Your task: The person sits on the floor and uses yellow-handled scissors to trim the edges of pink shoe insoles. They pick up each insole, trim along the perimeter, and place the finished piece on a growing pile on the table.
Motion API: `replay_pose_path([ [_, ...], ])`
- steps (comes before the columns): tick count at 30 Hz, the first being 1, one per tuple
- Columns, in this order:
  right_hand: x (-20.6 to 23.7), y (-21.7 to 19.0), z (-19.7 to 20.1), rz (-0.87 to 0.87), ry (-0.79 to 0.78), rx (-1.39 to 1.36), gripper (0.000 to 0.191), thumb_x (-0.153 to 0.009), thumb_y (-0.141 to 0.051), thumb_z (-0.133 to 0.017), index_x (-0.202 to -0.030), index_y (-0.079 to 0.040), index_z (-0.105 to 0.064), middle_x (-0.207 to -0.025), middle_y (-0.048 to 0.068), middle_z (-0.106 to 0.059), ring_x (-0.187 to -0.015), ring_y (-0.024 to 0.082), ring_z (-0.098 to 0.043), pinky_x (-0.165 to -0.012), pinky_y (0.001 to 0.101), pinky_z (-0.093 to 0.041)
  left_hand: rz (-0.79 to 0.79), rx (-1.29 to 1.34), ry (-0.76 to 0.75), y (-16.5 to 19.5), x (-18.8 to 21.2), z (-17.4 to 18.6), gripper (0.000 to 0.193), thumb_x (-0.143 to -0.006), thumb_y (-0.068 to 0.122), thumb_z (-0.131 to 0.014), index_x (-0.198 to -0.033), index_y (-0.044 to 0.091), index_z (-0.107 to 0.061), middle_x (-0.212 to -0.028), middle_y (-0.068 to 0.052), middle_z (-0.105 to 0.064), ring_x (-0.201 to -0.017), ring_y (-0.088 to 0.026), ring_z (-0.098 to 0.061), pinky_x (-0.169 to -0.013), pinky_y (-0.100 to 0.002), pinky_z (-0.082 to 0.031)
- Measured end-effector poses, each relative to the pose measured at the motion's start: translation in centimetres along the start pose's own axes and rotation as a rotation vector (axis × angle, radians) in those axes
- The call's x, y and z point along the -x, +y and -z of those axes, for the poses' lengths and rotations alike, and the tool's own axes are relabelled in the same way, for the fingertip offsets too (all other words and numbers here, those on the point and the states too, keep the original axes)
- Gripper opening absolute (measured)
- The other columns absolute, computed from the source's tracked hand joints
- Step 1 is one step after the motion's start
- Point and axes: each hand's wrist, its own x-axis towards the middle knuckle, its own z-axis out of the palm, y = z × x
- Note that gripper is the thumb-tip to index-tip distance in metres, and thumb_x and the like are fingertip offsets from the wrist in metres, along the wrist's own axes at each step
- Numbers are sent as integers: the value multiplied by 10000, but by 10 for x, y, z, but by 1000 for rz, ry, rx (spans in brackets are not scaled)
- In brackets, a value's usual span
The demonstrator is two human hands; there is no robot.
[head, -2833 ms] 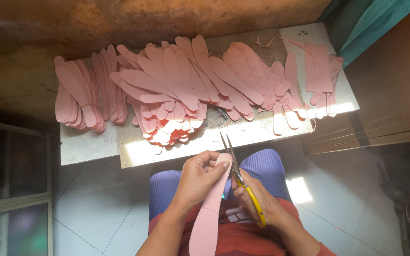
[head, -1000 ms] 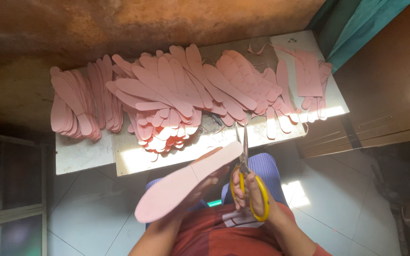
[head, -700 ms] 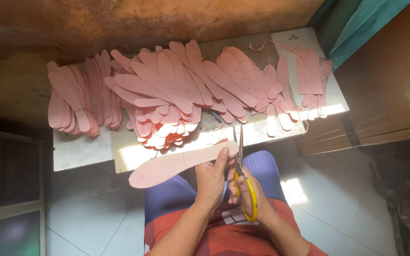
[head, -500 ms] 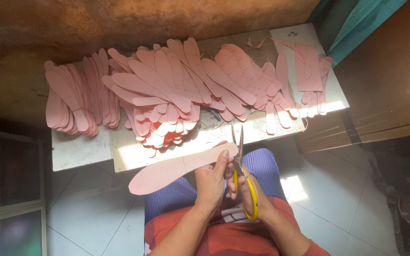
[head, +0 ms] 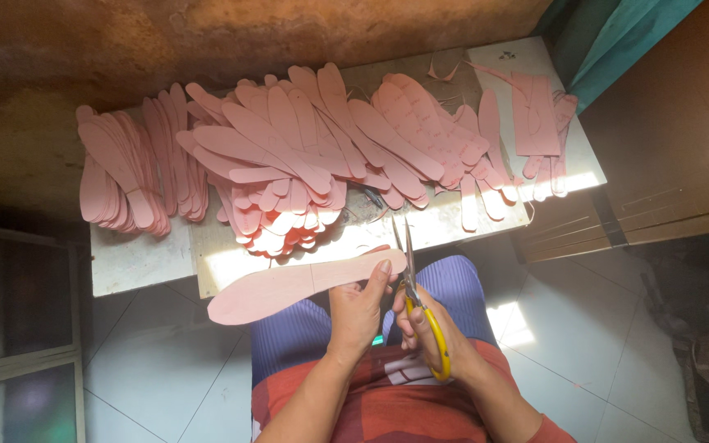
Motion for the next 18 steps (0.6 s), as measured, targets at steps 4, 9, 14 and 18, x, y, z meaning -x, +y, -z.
replay_pose_path([
  [4, 1, -8, -1, 18, -44, -10, 791, -902, -797, -395, -1126, -44, -486, -763, 3, -441, -644, 102, -452, -625, 289, -522, -13, -12, -9, 0, -1, 1, 286, -954, 144, -704, -1170, -42, -715, -962, -58, -738, -820, -91, -647, -676, -236, -525],
  [9, 2, -13, -1, 30, -30, 48, 802, -901, -815, -368, -1088, -44, -483, -713, 0, -413, -604, 103, -442, -570, 278, -523, 13, -43, 7, 0, 0, 1, 295, -942, 151, -709, -1165, -42, -720, -960, -59, -746, -817, -89, -657, -660, -238, -528],
  [14, 3, -9, -3, 0, 20, 29, 772, -895, -805, -382, -1025, -51, -486, -660, -7, -414, -535, 104, -445, -508, 274, -503, 29, -8, 24, 0, 1, -3, 303, -938, 150, -708, -1174, -39, -714, -973, -61, -752, -823, -90, -662, -665, -236, -527],
  [18, 4, -7, 0, -24, 14, 48, 747, -891, -790, -405, -1014, -57, -481, -657, -7, -417, -521, 100, -441, -472, 276, -478, 34, -23, 25, 1, 0, -3, 299, -940, 150, -706, -1173, -38, -713, -970, -66, -753, -816, -94, -663, -664, -239, -530],
])
